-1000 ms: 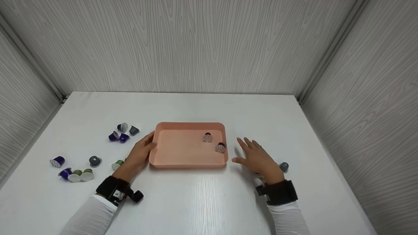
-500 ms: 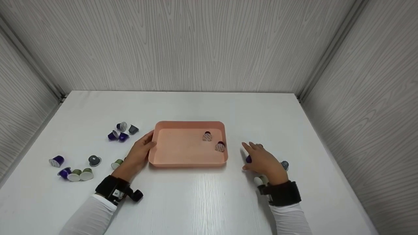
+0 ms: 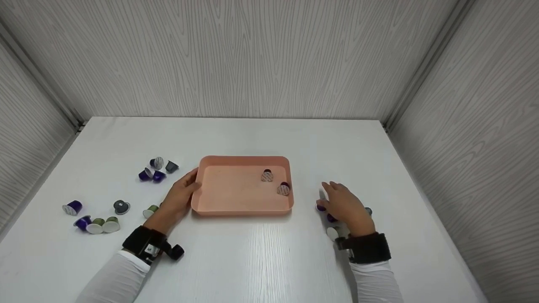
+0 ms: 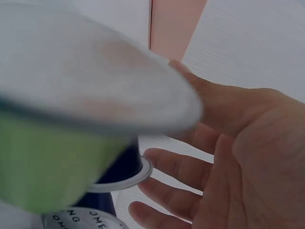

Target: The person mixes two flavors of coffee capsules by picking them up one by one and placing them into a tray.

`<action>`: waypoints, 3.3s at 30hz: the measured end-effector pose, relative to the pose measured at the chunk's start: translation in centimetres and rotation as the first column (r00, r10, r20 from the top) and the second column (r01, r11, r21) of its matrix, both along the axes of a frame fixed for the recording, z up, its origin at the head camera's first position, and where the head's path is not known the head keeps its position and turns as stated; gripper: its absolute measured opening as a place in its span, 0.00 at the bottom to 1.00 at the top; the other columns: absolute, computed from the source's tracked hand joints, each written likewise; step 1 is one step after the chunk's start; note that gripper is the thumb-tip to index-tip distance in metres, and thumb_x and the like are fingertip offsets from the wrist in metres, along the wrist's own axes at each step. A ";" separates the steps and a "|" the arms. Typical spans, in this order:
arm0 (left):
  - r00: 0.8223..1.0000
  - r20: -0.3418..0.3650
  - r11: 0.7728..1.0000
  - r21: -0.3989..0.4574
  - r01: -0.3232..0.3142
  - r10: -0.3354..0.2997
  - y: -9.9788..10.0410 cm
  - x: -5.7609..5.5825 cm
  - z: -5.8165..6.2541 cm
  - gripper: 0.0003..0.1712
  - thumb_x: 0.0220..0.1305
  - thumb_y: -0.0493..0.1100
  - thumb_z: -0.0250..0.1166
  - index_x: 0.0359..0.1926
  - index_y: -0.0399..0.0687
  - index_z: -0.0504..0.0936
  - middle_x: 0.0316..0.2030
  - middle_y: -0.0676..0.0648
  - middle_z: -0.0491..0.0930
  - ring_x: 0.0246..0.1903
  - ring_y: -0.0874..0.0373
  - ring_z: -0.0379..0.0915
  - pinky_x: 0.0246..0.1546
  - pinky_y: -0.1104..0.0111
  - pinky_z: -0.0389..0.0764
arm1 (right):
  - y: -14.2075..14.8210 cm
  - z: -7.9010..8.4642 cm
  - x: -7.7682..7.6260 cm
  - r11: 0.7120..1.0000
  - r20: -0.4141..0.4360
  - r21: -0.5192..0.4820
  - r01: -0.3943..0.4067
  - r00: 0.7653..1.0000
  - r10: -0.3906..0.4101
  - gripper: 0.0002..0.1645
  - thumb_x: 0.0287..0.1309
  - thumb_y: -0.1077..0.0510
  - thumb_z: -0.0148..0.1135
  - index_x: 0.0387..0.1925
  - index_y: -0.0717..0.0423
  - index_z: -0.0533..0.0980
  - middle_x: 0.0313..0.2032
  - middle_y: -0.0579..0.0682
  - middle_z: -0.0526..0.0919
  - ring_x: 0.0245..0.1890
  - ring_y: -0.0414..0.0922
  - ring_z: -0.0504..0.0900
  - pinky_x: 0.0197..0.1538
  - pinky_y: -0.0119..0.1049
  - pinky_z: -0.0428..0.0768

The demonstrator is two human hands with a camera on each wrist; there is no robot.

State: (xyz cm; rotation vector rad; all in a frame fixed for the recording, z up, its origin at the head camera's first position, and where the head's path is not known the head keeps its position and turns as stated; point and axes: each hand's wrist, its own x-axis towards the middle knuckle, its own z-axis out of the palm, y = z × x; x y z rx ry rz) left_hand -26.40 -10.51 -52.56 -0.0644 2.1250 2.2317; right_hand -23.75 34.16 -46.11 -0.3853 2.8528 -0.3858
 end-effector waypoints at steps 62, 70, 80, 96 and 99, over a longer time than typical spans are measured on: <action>0.999 0.044 0.999 0.032 0.011 -0.013 -0.1 0.0 0.0 0.34 0.70 0.31 0.52 0.75 0.40 0.54 0.73 0.42 0.55 0.72 0.52 0.50 0.70 0.65 0.55 | 1.5 -1.3 -0.8 0.997 -0.119 -0.030 0.067 0.990 -0.070 0.13 0.63 0.66 0.55 0.48 0.65 0.76 0.40 0.60 0.83 0.37 0.54 0.81 0.42 0.52 0.80; 0.999 0.039 0.999 0.041 0.010 -0.012 -0.1 -0.1 -0.1 0.34 0.69 0.31 0.52 0.75 0.39 0.55 0.73 0.42 0.56 0.72 0.51 0.51 0.70 0.66 0.56 | 1.5 -1.3 -0.9 0.996 -0.113 -0.071 0.059 0.991 -0.067 0.12 0.61 0.65 0.58 0.47 0.60 0.75 0.39 0.57 0.83 0.36 0.52 0.79 0.37 0.49 0.79; 1.000 0.028 1.000 0.028 0.003 -0.004 0.0 -0.1 0.0 0.34 0.69 0.30 0.52 0.74 0.38 0.56 0.72 0.40 0.57 0.71 0.49 0.52 0.70 0.64 0.57 | 1.2 -1.0 -0.9 0.995 -0.121 -0.087 0.050 0.991 -0.061 0.14 0.61 0.64 0.59 0.48 0.61 0.74 0.41 0.57 0.79 0.40 0.54 0.78 0.43 0.53 0.78; 1.000 0.023 0.999 0.052 -0.002 0.001 0.0 -0.1 -0.1 0.34 0.69 0.28 0.52 0.74 0.36 0.55 0.72 0.38 0.56 0.72 0.48 0.51 0.70 0.63 0.57 | 0.7 -0.5 -0.5 0.995 -0.158 -0.092 0.043 0.986 -0.057 0.26 0.59 0.63 0.60 0.58 0.70 0.72 0.49 0.65 0.76 0.49 0.63 0.77 0.53 0.60 0.75; 1.000 0.021 1.000 0.030 -0.004 0.004 0.0 -0.1 -0.1 0.34 0.69 0.29 0.53 0.74 0.36 0.56 0.72 0.38 0.56 0.72 0.48 0.51 0.70 0.63 0.57 | 0.7 -0.4 -0.5 0.994 -0.154 -0.098 0.048 0.986 -0.063 0.26 0.57 0.64 0.61 0.57 0.70 0.73 0.48 0.65 0.77 0.49 0.63 0.77 0.53 0.60 0.75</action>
